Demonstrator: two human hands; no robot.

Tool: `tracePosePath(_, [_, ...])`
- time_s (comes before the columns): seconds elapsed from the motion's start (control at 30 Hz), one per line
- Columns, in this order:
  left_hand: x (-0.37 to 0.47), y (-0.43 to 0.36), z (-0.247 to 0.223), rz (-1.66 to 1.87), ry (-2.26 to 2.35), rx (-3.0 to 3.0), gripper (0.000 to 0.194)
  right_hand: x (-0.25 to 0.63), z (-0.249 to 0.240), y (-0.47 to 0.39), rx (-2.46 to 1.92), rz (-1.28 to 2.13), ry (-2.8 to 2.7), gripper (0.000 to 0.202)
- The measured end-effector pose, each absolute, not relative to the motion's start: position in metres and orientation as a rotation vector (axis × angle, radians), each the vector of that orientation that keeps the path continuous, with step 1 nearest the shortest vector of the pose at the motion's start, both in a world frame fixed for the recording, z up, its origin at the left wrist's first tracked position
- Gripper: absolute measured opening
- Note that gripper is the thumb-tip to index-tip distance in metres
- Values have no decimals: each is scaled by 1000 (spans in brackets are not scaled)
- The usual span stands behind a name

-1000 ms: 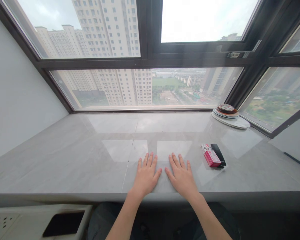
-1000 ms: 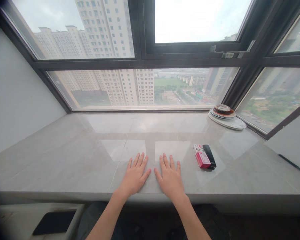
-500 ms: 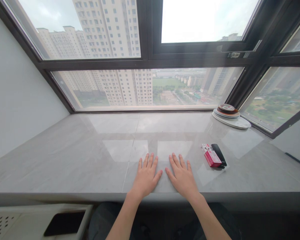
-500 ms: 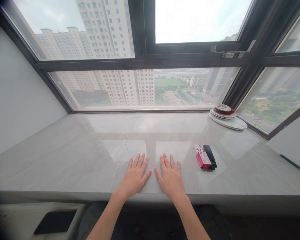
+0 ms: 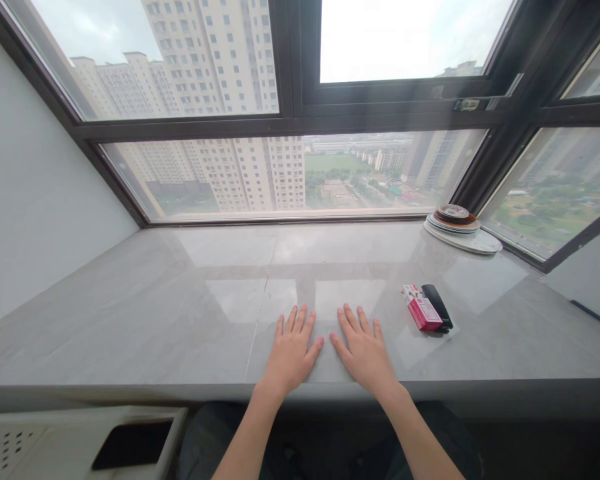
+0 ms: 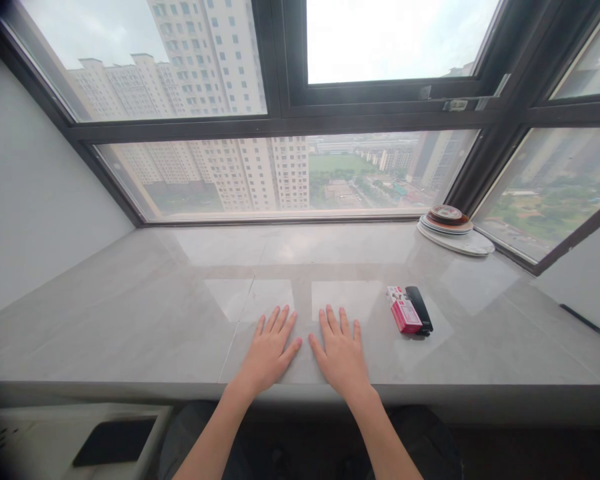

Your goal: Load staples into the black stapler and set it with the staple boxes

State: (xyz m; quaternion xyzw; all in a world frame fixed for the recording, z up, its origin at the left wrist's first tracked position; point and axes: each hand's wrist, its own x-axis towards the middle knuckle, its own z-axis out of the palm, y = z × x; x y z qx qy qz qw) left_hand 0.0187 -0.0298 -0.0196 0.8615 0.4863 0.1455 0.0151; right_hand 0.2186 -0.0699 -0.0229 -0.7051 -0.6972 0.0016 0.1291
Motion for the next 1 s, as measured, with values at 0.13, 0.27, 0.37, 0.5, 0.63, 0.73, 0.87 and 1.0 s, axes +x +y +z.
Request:
tracePosePath(0.13, [18, -30, -19, 452, 1509, 2670, 60, 218, -23, -70, -2064, 20, -2021, 66])
tracePosePath(0.27, [18, -31, -19, 482, 1500, 2660, 60, 218, -22, -70, -2054, 34, -2023, 66])
tracePosePath(0.37, [17, -31, -19, 501, 1491, 2654, 59, 217, -20, -70, -2058, 54, -2018, 65])
tracePosePath(0.5, [17, -31, -20, 504, 1497, 2652, 59, 217, -20, -70, -2064, 70, -2017, 65])
tracePosePath(0.63, [18, -31, -20, 498, 1505, 2656, 59, 217, -20, -71, -2049, 63, -2019, 65])
tracePosePath(0.73, [18, -31, -20, 488, 1507, 2660, 59, 219, -19, -71, -2044, 57, -2021, 64])
tracePosePath(0.87, [18, -31, -21, 482, 1516, 2657, 59, 220, -21, -71, -2034, 59, -2021, 64])
tracePosePath(1.0, [19, -30, -20, 483, 1517, 2650, 59, 217, -23, -70, -1991, 109, -1999, 64])
